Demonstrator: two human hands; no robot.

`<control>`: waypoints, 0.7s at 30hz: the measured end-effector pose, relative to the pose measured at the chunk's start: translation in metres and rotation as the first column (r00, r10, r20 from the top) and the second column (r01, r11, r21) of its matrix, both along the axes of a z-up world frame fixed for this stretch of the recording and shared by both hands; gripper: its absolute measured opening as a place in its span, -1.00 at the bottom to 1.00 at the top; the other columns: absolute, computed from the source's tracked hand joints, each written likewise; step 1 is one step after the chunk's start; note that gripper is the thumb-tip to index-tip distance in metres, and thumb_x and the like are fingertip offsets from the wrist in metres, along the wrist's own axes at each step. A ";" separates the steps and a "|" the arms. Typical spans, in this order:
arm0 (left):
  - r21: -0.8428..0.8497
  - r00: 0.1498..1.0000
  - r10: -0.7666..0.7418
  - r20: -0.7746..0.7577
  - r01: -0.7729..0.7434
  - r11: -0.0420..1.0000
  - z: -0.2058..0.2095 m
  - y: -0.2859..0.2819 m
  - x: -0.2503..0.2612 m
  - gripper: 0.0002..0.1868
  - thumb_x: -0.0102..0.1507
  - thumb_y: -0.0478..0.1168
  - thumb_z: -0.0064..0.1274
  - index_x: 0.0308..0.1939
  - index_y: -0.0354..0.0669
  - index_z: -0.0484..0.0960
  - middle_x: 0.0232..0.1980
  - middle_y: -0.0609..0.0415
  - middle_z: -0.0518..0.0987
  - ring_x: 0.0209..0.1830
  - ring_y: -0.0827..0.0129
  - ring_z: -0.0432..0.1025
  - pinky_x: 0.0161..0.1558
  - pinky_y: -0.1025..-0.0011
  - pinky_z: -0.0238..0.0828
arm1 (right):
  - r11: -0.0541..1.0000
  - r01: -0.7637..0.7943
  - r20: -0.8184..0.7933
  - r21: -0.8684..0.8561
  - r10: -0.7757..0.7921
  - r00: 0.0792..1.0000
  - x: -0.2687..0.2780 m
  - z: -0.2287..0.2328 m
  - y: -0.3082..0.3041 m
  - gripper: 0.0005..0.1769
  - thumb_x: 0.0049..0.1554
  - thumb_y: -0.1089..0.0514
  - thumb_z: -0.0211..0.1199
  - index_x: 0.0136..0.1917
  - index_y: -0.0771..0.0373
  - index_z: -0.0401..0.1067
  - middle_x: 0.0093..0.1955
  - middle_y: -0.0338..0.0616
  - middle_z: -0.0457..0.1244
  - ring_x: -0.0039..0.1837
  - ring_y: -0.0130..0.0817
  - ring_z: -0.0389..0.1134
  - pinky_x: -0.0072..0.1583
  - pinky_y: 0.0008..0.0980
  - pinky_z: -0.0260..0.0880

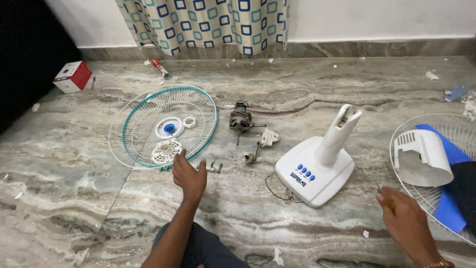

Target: The person assembles the base of a table fan by attaching a black plastic cover to the white base housing. They use a screwdriver to secure the cover with screws, handling the internal wiring and components during the process.

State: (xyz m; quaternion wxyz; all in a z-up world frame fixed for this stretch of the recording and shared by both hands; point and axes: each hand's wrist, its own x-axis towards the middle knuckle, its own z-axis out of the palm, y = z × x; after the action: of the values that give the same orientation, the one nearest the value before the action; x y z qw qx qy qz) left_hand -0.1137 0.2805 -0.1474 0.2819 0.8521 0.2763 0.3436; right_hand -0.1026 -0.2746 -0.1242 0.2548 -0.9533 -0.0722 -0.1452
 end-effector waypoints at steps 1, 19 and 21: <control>-0.037 1.000 -0.007 -0.016 0.007 0.999 0.001 -0.001 -0.003 -0.16 0.16 -0.07 0.29 0.47 -0.07 0.27 0.50 -0.22 0.25 0.51 -0.16 0.06 0.43 -0.16 -0.12 | 1.000 0.003 -0.001 0.012 -0.003 1.000 -0.001 0.004 0.003 -0.61 0.25 0.01 0.17 0.19 0.34 0.52 0.15 0.15 0.40 0.22 0.08 0.40 0.26 -0.06 0.37; -0.096 0.502 -0.816 -0.287 0.832 0.546 0.033 -0.087 -0.024 -0.81 0.24 -0.24 0.13 -0.10 -0.16 0.72 -0.16 -0.08 0.70 -0.19 0.04 0.58 -0.15 0.15 0.51 | 0.912 0.193 -0.245 0.362 -0.107 0.964 -0.025 0.044 0.028 -0.57 0.36 -0.06 0.09 0.06 0.31 0.61 -0.20 -0.08 0.50 -0.17 -0.30 0.46 -0.04 -0.30 0.45; -0.100 0.507 -0.809 -0.297 0.826 0.554 0.035 -0.089 -0.022 -0.80 0.24 -0.22 0.13 -0.10 -0.15 0.73 -0.15 -0.08 0.70 -0.20 0.04 0.58 -0.15 0.15 0.51 | 0.890 0.138 -0.219 0.435 -0.044 0.975 -0.030 0.040 0.038 -0.58 0.34 -0.03 0.09 0.05 0.34 0.60 -0.21 -0.11 0.50 -0.17 -0.37 0.46 -0.05 -0.33 0.45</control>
State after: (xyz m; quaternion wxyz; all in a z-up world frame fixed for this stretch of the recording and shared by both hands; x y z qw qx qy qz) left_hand -0.1360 0.1918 -0.1120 0.3402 0.9308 -0.1273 0.0397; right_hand -0.1323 -0.2365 -0.0842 0.4663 -0.8811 0.0345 -0.0715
